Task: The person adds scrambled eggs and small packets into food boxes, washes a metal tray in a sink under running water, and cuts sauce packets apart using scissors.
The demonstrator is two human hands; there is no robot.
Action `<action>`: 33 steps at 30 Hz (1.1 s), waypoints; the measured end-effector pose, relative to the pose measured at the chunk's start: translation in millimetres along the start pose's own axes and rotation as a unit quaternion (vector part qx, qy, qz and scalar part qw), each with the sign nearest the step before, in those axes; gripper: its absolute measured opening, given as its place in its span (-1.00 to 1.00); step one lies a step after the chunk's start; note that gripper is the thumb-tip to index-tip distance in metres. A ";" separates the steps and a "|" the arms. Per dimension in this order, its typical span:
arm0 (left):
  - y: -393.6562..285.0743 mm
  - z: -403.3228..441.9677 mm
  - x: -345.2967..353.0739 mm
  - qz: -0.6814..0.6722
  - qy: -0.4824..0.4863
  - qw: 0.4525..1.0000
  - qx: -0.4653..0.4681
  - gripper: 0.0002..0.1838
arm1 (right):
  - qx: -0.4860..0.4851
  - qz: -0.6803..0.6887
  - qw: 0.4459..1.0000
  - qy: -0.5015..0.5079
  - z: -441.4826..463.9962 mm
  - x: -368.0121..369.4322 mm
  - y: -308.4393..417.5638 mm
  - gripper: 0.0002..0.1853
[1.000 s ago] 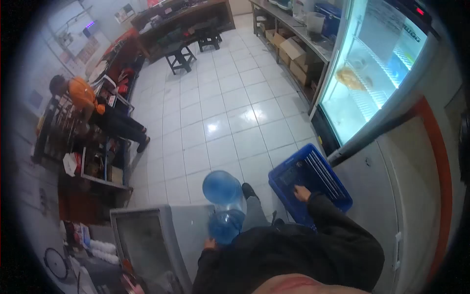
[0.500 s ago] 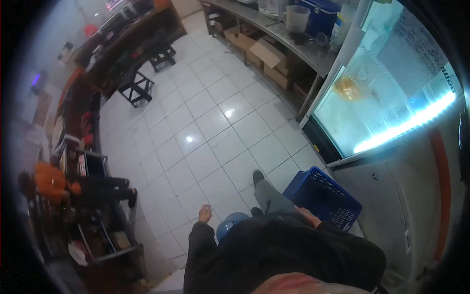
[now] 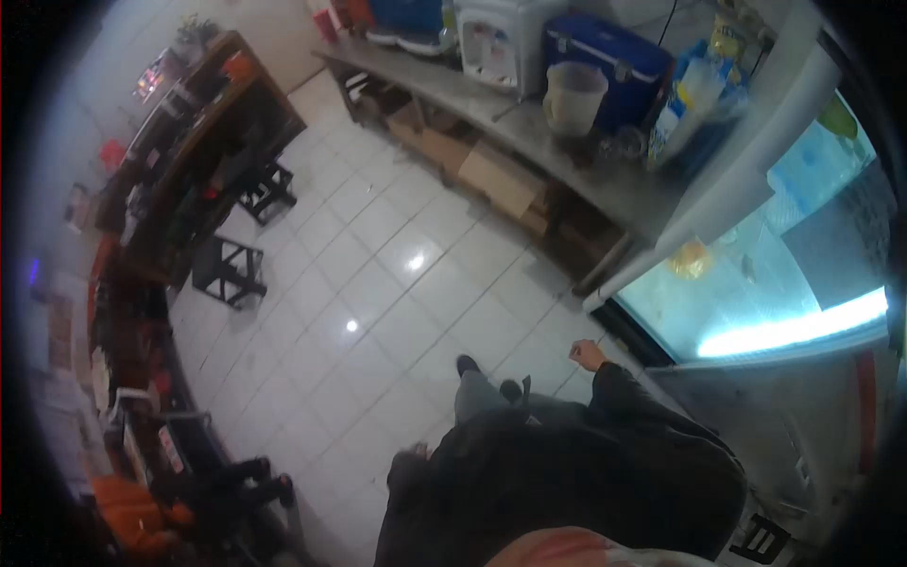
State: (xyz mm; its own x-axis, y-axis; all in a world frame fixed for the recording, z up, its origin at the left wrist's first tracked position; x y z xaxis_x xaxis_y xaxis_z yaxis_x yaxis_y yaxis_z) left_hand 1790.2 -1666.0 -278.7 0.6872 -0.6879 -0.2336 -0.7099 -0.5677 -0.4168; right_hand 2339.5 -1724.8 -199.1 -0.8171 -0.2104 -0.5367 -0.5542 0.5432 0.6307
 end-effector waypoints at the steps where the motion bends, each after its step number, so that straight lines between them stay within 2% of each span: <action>1: -1.1 11.5 -13.0 0.045 -0.006 0.999 0.000 -0.72 | 0.005 -0.004 1.000 -0.017 18.6 -22.4 21.0 -0.81; 3: -10.4 34.5 -40.0 0.116 -0.010 0.993 -0.012 -0.72 | -0.056 -0.044 0.994 -0.086 44.1 -52.7 56.2 -0.82; 6: -53.7 69.7 -93.4 0.188 -0.007 0.982 -0.018 -0.73 | -0.016 -0.049 0.993 -0.104 80.7 -87.0 92.8 -0.82; 7: -77.9 84.8 -115.7 0.200 -0.012 0.980 -0.013 -0.73 | 0.000 -0.032 0.995 -0.095 84.2 -84.3 103.5 -0.82; 8: -111.7 105.0 -136.4 0.210 -0.022 0.977 0.001 -0.72 | -0.021 0.039 0.991 -0.124 95.5 -104.3 115.3 -0.82; 9: -148.2 123.1 -157.3 0.219 -0.037 0.975 0.029 -0.72 | -0.042 0.110 0.981 -0.154 102.7 -127.1 125.2 -0.81; 11: -236.6 162.4 -191.8 0.235 -0.084 0.961 0.120 -0.71 | -0.038 0.149 0.972 -0.180 109.4 -166.4 136.9 -0.81; 12: -288.8 179.4 -206.3 0.275 -0.128 0.926 0.226 -0.75 | -0.042 0.181 0.961 -0.205 110.4 -189.0 143.9 -0.81; 13: -354.0 168.1 -203.4 0.175 -0.078 0.966 0.173 -0.78 | -0.035 0.198 0.951 -0.236 106.8 -217.7 151.2 -0.82; 15: -447.2 189.8 -209.0 0.179 -0.049 0.940 0.287 -0.76 | -0.029 0.247 0.919 -0.306 103.4 -281.9 157.6 -0.83; 16: -493.4 194.4 -206.9 0.196 -0.043 0.934 0.295 -0.76 | -0.024 0.277 0.898 -0.340 103.6 -313.1 156.3 -0.83; 17: -534.7 189.5 -197.9 0.209 -0.034 0.931 0.297 -0.75 | -0.043 0.248 0.881 -0.401 100.3 -351.1 162.4 -0.83; 19: -607.9 165.6 -174.5 0.212 -0.050 0.904 0.368 -0.76 | -0.072 0.227 0.850 -0.471 97.8 -410.7 170.7 -0.83; 22: -641.9 173.6 -150.2 0.198 -0.050 0.923 0.327 -0.77 | -0.147 0.272 0.800 -0.514 109.6 -492.7 183.5 -0.83; 23: -640.1 182.6 -141.7 0.206 -0.020 0.929 0.307 -0.77 | -0.138 0.282 0.799 -0.513 112.1 -514.0 193.0 -0.83; 25: -608.2 220.7 -134.6 0.238 0.043 0.938 0.248 -0.76 | -0.143 0.185 0.889 -0.395 134.9 -548.0 226.6 -0.82; 26: -594.3 230.4 -132.2 0.232 0.058 0.947 0.213 -0.76 | -0.116 0.120 0.928 -0.333 154.2 -557.2 231.4 -0.85; 27: -578.7 236.9 -128.5 0.223 0.073 0.956 0.177 -0.76 | -0.109 0.124 0.930 -0.330 173.1 -567.0 227.6 -0.85; 28: -560.1 242.4 -129.8 0.205 0.065 0.969 0.122 -0.76 | -0.076 0.009 0.975 -0.208 204.0 -560.1 226.5 -0.83; 29: -542.7 248.5 -130.4 0.184 0.056 0.979 0.069 -0.77 | -0.044 -0.108 0.990 -0.080 228.2 -546.4 223.5 -0.80; 30: -521.2 255.5 -131.4 0.122 0.037 0.992 -0.003 -0.78 | -0.040 -0.106 0.991 -0.074 241.3 -542.5 222.1 -0.80; 31: -492.6 269.7 -133.0 0.086 0.028 0.995 0.029 -0.77 | 0.005 -0.183 0.981 0.062 257.3 -523.5 215.2 -0.75; 32: -492.8 260.9 -126.3 0.095 0.043 0.994 -0.005 -0.77 | 0.049 -0.255 0.946 0.196 267.4 -504.8 204.7 -0.68; 33: -491.8 250.8 -119.6 0.105 0.058 0.992 -0.039 -0.76 | 0.051 -0.255 0.944 0.202 273.9 -497.7 200.0 -0.68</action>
Point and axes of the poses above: each hand's wrist, its own z-axis towards the middle knuckle, its own x-axis out of the palm, y = z × x, the point moved 6 cm from there along z, towards the middle knuckle, and after that the axes turned 11 degrees about y, right-handed, at the moved point
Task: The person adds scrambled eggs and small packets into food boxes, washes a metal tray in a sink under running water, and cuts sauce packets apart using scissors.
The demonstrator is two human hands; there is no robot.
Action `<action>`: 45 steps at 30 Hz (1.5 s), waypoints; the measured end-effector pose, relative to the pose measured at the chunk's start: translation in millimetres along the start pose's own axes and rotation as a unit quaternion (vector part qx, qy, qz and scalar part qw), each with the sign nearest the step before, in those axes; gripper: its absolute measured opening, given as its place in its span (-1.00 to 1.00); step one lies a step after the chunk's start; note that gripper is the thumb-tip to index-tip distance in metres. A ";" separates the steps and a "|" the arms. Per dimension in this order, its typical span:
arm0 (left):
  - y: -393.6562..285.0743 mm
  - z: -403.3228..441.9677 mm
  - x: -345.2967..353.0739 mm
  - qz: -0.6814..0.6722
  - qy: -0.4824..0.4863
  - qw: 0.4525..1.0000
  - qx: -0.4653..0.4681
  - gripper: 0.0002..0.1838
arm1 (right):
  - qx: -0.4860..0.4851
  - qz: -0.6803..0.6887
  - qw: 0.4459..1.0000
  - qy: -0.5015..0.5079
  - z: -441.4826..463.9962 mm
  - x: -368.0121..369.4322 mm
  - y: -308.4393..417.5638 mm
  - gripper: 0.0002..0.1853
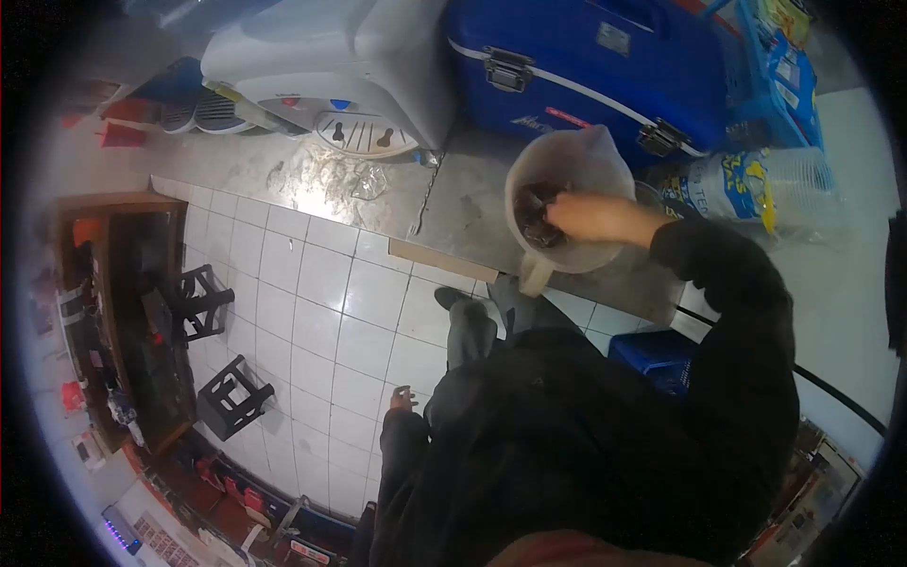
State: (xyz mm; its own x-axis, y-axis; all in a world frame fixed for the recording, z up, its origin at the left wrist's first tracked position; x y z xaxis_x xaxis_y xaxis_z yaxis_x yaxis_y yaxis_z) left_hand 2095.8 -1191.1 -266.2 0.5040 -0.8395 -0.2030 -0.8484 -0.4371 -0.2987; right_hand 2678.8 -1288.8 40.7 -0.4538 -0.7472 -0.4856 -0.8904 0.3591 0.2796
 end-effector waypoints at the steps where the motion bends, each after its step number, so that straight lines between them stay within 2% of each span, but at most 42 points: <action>1: -1.5 -1.2 4.0 -0.003 0.003 1.000 -0.004 -0.76 | -0.003 -0.044 0.999 0.014 6.8 10.0 -0.5 -0.64; 3: 2.1 -3.6 15.8 -0.024 0.033 0.999 0.004 -0.75 | -0.026 -0.185 0.982 0.012 23.4 34.2 -7.9 -0.57; 4: 5.1 -4.5 21.2 -0.026 0.038 0.999 -0.001 -0.75 | -0.026 -0.185 0.982 0.020 26.8 44.5 -14.6 -0.57; 6: -5.2 0.2 27.2 -0.040 0.068 0.996 0.049 -0.73 | -0.062 -0.214 0.972 -0.077 24.1 43.5 -15.1 -0.57; 7: -11.0 3.3 26.3 -0.039 0.071 0.995 0.052 -0.73 | -0.058 -0.214 0.972 -0.077 23.9 34.5 -11.1 -0.57; 9: -22.8 8.0 24.0 -0.048 0.068 0.995 0.062 -0.73 | 0.011 -0.089 0.988 0.129 26.7 25.1 -9.8 -0.56; 11: -37.2 5.6 23.6 -0.057 0.067 0.994 0.065 -0.74 | 0.015 -0.048 0.992 0.113 18.4 -1.4 -3.5 -0.57; 13: -68.4 -2.7 7.4 0.007 0.003 0.985 0.174 -0.74 | 0.018 0.003 0.995 0.097 18.3 -1.0 -2.4 -0.58; 15: -80.1 -0.3 -0.2 0.011 0.014 0.984 0.176 -0.75 | -0.056 -0.056 0.995 0.061 26.9 12.0 4.5 -0.62; 19: -88.4 2.3 -12.4 0.022 0.030 0.986 0.161 -0.75 | -0.015 -0.147 0.988 0.049 32.4 10.6 16.7 -0.62; 21: -84.0 3.7 -14.6 0.020 0.028 0.987 0.155 -0.75 | 0.066 0.021 0.986 0.148 27.4 3.4 3.6 -0.62; 22: -76.4 8.9 -17.1 0.020 0.024 0.983 0.182 -0.71 | 0.067 0.018 0.986 0.152 22.7 -1.2 2.0 -0.62; 24: -62.3 11.6 -15.4 0.022 0.022 0.978 0.206 -0.66 | 0.089 0.059 0.993 0.048 10.7 -14.3 -9.3 -0.62; 25: -55.0 15.2 -12.2 0.017 0.040 0.985 0.166 -0.70 | 0.034 -0.014 0.999 0.001 21.7 -7.3 -16.4 -0.63; 26: -48.0 21.5 -9.3 0.012 0.058 0.990 0.128 -0.74 | 0.038 -0.011 0.999 0.000 42.3 11.2 -27.3 -0.63; 28: -30.9 40.0 -6.6 -0.015 0.099 0.989 0.107 -0.72 | -0.038 0.016 0.982 -0.183 62.1 13.8 -25.8 -0.68; 29: -34.7 39.2 -2.9 0.009 0.108 0.987 0.117 -0.71 | -0.036 0.017 0.982 -0.185 64.8 14.2 -25.5 -0.68; 31: -43.5 35.4 -1.6 0.059 0.122 0.981 0.138 -0.70 | 0.019 0.044 0.993 -0.106 75.9 19.5 -23.4 -0.66; 32: -49.3 33.8 -2.6 0.062 0.122 0.981 0.139 -0.70 | 0.020 0.046 0.993 -0.108 65.6 12.7 -17.2 -0.66; 34: -61.8 35.7 -4.9 -0.032 0.101 0.990 0.096 -0.71 | -0.031 0.095 0.978 -0.184 33.5 -11.0 -5.6 -0.69; 35: -79.4 31.5 -9.3 0.009 0.094 0.987 0.133 -0.72 | -0.030 0.091 0.978 -0.186 23.9 -14.7 -2.4 -0.69; 36: -100.5 28.4 -13.4 0.024 0.084 0.985 0.151 -0.71 | -0.032 0.084 0.961 -0.260 9.6 -23.8 0.8 -0.75; 37: -121.5 32.2 -20.0 0.020 0.073 0.976 0.206 -0.72 | -0.035 0.075 0.939 -0.333 -6.9 -33.2 4.9 -0.80; 40: -225.1 3.9 -27.2 0.064 0.039 0.921 0.381 -0.71 | -0.035 0.107 0.934 -0.339 -56.3 -58.6 22.9 -0.86; 41: -266.3 -15.3 -24.6 0.069 0.041 0.906 0.416 -0.71 | -0.036 0.106 0.932 -0.344 -69.7 -63.8 28.3 -0.86; 43: -345.4 -57.2 -11.2 0.073 0.060 0.878 0.469 -0.70 | 0.010 0.204 0.928 -0.313 -90.1 -66.2 27.1 -0.86; 45: -417.8 -112.1 9.3 0.068 0.098 0.847 0.519 -0.69 | -0.021 0.214 0.910 -0.354 -113.5 -73.9 35.6 -0.85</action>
Point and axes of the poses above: each hand's wrist, its own z-axis towards the middle knuckle, its own x-axis out of the palm, y = z × x, the point moved 6 cm from there along z, towards the middle knuckle, and after that the axes turned 11 degrees about y, right-handed, at the moved point
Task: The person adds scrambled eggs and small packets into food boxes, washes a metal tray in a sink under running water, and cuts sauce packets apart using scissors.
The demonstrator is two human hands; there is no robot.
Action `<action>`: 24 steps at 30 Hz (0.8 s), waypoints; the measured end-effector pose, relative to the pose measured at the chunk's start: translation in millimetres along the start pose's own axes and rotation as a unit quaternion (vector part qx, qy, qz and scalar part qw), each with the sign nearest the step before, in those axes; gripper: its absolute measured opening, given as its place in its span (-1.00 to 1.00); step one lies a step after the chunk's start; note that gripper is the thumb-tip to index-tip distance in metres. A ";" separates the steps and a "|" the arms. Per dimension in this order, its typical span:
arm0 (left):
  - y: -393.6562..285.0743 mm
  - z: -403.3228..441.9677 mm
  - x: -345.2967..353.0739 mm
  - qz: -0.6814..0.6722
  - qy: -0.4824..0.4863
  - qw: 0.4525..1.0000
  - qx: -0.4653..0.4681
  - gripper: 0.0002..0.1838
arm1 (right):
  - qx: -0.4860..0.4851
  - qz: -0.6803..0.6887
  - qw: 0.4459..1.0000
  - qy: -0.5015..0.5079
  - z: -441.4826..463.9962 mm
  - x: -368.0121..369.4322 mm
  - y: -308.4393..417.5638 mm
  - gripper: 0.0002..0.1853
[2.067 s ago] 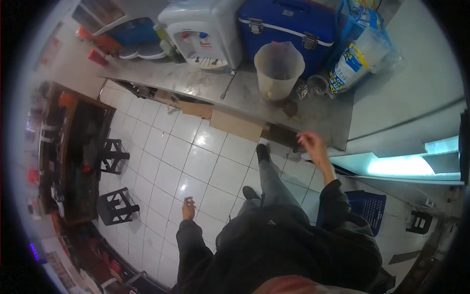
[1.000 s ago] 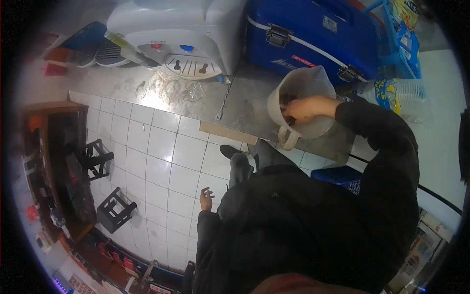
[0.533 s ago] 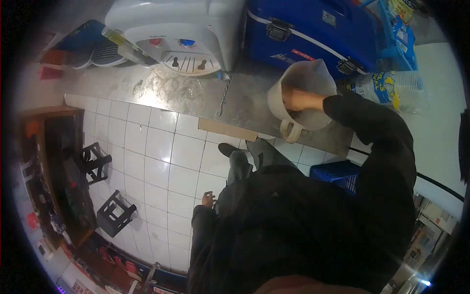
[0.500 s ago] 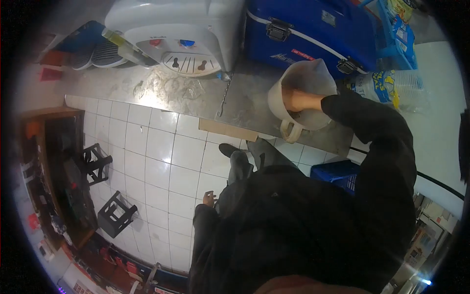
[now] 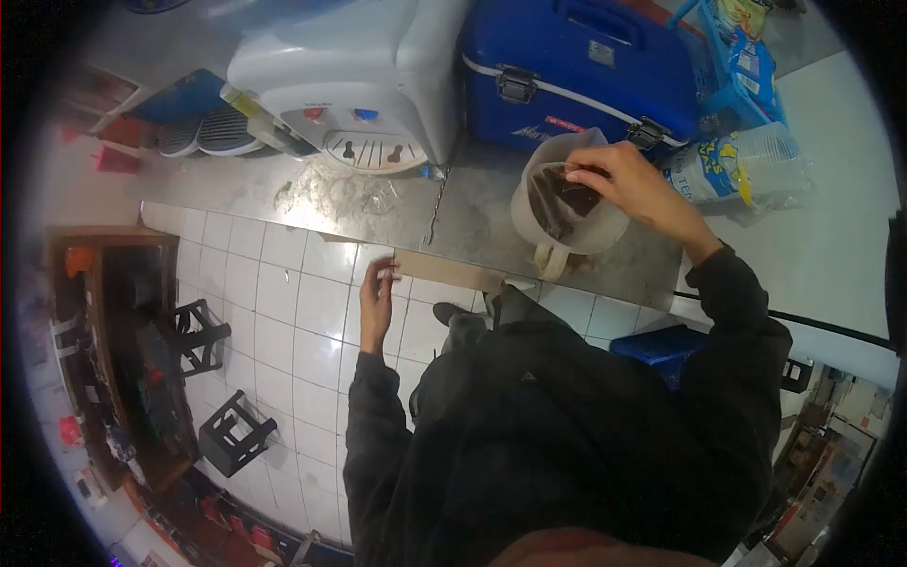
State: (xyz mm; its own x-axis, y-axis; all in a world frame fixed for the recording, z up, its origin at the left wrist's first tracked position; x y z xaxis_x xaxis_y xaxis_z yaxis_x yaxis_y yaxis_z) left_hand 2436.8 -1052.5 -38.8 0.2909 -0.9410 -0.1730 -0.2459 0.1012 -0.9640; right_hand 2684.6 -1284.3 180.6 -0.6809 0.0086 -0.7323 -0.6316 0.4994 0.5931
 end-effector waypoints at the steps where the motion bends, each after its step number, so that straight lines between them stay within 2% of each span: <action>1: -43.0 16.8 9.4 -0.012 0.016 0.999 0.037 -0.69 | -0.032 0.024 0.999 -0.030 -5.9 -9.0 7.3 -0.84; 2: -78.4 33.1 20.5 -0.014 0.035 0.995 0.087 -0.68 | -0.032 0.025 0.999 -0.034 -9.9 -14.4 10.7 -0.84; 4: -152.5 57.1 48.8 0.012 0.074 0.979 0.190 -0.64 | -0.139 -0.021 0.986 -0.090 -20.8 -27.8 31.0 -0.85; 7: -250.4 78.2 99.5 0.033 0.118 0.938 0.325 -0.51 | -0.142 -0.072 0.980 -0.123 -27.9 -41.0 43.9 -0.80; 8: -255.9 90.0 108.7 0.033 0.122 0.937 0.324 -0.51 | -0.139 -0.070 0.980 -0.125 -28.7 -45.3 47.2 -0.80; 10: -257.7 108.4 138.3 0.038 0.257 0.924 0.280 -0.54 | -0.200 -0.059 0.954 -0.215 -40.8 -65.3 58.4 -0.85; 11: -257.3 111.2 141.7 0.039 0.263 0.923 0.279 -0.54 | -0.196 -0.057 0.954 -0.218 -45.4 -72.2 57.2 -0.85; 13: -240.0 119.3 156.1 0.043 0.357 0.921 0.152 -0.63 | -0.181 -0.107 0.929 -0.305 -61.0 -92.4 56.0 -0.85; 14: -231.1 123.0 159.1 0.076 0.319 0.927 0.181 -0.72 | -0.178 -0.117 0.921 -0.327 -69.0 -100.9 54.2 -0.85; 15: -225.8 125.3 161.9 0.078 0.324 0.926 0.177 -0.72 | -0.174 -0.112 0.921 -0.329 -73.9 -105.6 51.9 -0.85; 16: -221.0 127.3 162.0 0.074 0.323 0.928 0.171 -0.74 | -0.159 -0.083 0.919 -0.350 -79.3 -111.7 47.5 -0.74; 18: -217.3 128.5 163.6 0.070 0.323 0.930 0.160 -0.76 | -0.181 -0.102 0.932 -0.298 -88.5 -118.9 38.5 -0.62; 19: -221.0 129.4 159.1 0.043 0.278 0.945 0.168 -0.78 | -0.192 -0.110 0.937 -0.271 -92.2 -122.4 36.8 -0.56; 20: -225.3 129.9 154.3 0.015 0.232 0.956 0.178 -0.80 | -0.204 -0.033 0.929 -0.305 -95.3 -115.7 31.8 -0.75; 21: -227.5 129.2 155.4 0.016 0.232 0.956 0.177 -0.80 | -0.216 0.044 0.915 -0.338 -99.6 -111.9 29.9 -0.86; 22: -229.2 128.8 151.4 -0.030 0.200 0.964 0.171 -0.79 | -0.186 0.090 0.942 -0.265 -93.9 -102.6 32.4 -0.87; 23: -231.4 127.3 146.6 -0.076 0.167 0.969 0.164 -0.78 | -0.188 0.091 0.941 -0.265 -90.6 -99.6 35.2 -0.87; 24: -237.9 122.8 143.2 -0.045 0.140 0.975 0.168 -0.74 | -0.187 0.048 0.958 -0.211 -81.3 -88.5 39.2 -0.87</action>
Point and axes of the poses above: each hand's wrist, its own z-axis towards the middle knuckle, its own x-axis out of the palm, y = z × x, the point moved 6 cm from there along z, towards the middle knuckle, and after that the axes turned 11 degrees about y, right-handed, at the moved point
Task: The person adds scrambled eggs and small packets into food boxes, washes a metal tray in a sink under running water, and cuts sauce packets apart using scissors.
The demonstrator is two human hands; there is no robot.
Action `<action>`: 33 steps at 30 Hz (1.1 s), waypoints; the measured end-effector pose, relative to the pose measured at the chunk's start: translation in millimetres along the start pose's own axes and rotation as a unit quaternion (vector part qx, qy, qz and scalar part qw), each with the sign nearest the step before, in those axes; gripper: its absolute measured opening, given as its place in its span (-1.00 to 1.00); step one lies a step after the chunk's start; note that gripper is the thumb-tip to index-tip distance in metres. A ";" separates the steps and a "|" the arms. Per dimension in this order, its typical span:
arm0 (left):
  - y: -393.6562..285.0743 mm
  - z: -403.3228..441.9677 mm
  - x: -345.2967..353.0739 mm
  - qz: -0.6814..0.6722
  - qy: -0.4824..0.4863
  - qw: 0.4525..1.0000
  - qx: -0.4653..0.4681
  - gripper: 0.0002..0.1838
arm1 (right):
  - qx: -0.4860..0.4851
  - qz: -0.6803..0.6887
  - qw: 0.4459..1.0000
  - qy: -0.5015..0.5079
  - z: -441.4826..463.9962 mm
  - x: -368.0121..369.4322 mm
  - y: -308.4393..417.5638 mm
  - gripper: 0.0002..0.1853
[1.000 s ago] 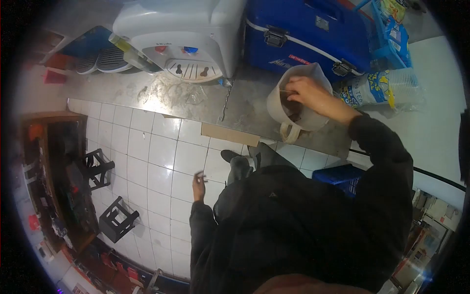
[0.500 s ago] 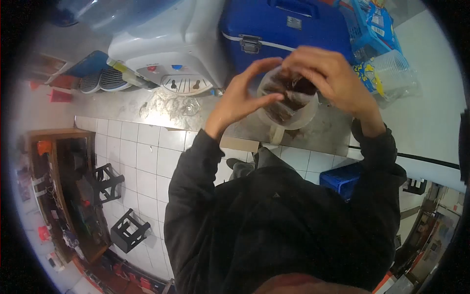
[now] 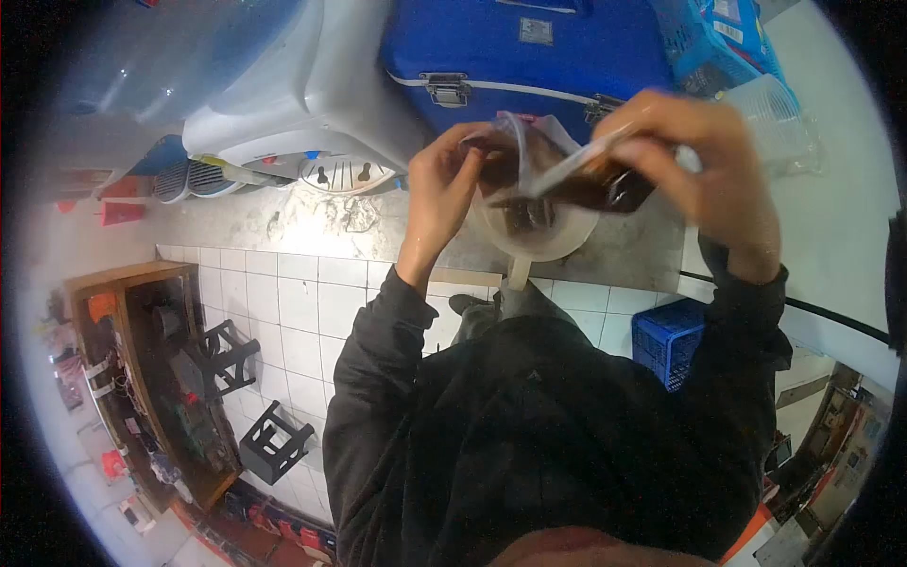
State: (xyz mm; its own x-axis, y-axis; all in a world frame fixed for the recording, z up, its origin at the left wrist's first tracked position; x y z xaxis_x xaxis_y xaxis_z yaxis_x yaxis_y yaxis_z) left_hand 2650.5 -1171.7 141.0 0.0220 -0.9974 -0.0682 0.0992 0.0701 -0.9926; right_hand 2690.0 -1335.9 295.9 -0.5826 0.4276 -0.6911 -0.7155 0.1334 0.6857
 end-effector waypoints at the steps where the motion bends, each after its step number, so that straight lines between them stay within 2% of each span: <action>1: -0.6 -0.6 -1.3 0.001 -0.002 1.000 0.000 -0.74 | -0.003 -0.032 0.997 0.064 2.5 14.2 -2.2 -0.87; 2: 0.9 -0.7 -1.4 -0.038 0.012 0.999 -0.008 -0.73 | -0.004 -0.032 0.997 0.064 3.4 20.7 -7.8 -0.87; 4: -1.7 -3.5 -1.9 -0.079 0.023 0.996 -0.016 -0.71 | 0.071 0.031 0.983 0.169 3.0 49.9 -34.8 -0.88; 7: -14.8 -12.6 -1.2 -0.014 0.034 0.999 -0.010 -0.67 | 0.062 0.041 0.978 0.197 1.6 83.9 -67.2 -0.89; 9: -18.9 -21.7 -3.7 0.108 0.002 0.993 0.047 -0.65 | 0.071 0.027 0.975 0.208 4.8 91.9 -82.4 -0.89; 11: -16.1 -31.9 -5.2 0.114 -0.023 0.992 0.052 -0.65 | 0.080 0.014 0.972 0.220 14.6 91.1 -90.8 -0.89; 13: -21.7 -48.0 -1.3 0.278 -0.042 0.953 0.116 -0.66 | 0.285 -0.008 0.904 0.318 16.8 94.2 -119.2 -0.84; 15: -11.8 -61.1 6.6 0.276 -0.033 0.954 0.114 -0.70 | 0.284 -0.058 0.900 0.325 11.3 122.0 -156.0 -0.82; 16: -12.5 -66.8 14.5 0.345 -0.007 0.930 0.127 -0.72 | 0.191 -0.174 0.887 0.382 6.2 146.3 -168.2 -0.81; 17: -10.8 -69.7 22.6 0.411 0.018 0.901 0.140 -0.73 | 0.143 -0.232 0.870 0.410 2.8 162.7 -174.2 -0.80; 18: -10.2 -72.7 27.0 0.427 -0.011 0.886 0.179 -0.77 | 0.092 -0.289 0.850 0.431 -0.6 178.9 -179.5 -0.80; 19: -13.4 -74.6 30.7 0.445 -0.008 0.879 0.171 -0.77 | 0.133 -0.275 0.811 0.499 -8.7 191.7 -188.7 -0.84; 21: -6.6 -79.2 36.5 0.466 -0.034 0.871 0.151 -0.76 | 0.173 -0.262 0.761 0.567 -26.6 213.9 -210.4 -0.84; 23: -7.6 -80.4 38.0 0.459 -0.043 0.878 0.131 -0.76 | -0.004 -0.302 0.792 0.531 -40.9 235.6 -226.0 -0.82; 24: -6.8 -80.3 36.8 0.454 -0.048 0.883 0.111 -0.76 | -0.006 -0.301 0.790 0.534 -44.1 236.7 -231.1 -0.82; 28: -5.7 -79.7 36.5 0.436 -0.048 0.892 0.105 -0.75 | 0.076 -0.264 0.821 0.501 -39.9 224.9 -233.6 -0.84; 31: -3.2 -78.1 34.9 0.434 -0.038 0.895 0.090 -0.74 | 0.152 -0.224 0.870 0.411 -31.1 213.2 -229.7 -0.85; 33: -3.9 -78.3 35.8 0.430 -0.049 0.893 0.121 -0.76 | 0.170 -0.217 0.893 0.356 -27.1 198.6 -204.2 -0.86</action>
State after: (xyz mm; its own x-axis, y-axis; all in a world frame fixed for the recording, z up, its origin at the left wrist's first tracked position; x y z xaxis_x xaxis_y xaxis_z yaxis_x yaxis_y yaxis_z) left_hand 2573.0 -1208.8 134.6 0.2795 -0.5683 -0.7739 0.2148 0.8226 -0.5265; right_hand 2710.0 -1302.4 12.4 -0.4631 -0.3901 -0.7959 -0.8452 0.4647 0.2640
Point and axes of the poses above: each hand's wrist, its own z-axis towards the middle knuckle, its own x-axis out of the palm, y = z × x, the point moved 6 cm from there along z, towards the middle knuckle, and after that the axes turned 11 degrees about y, right-handed, at the moved point
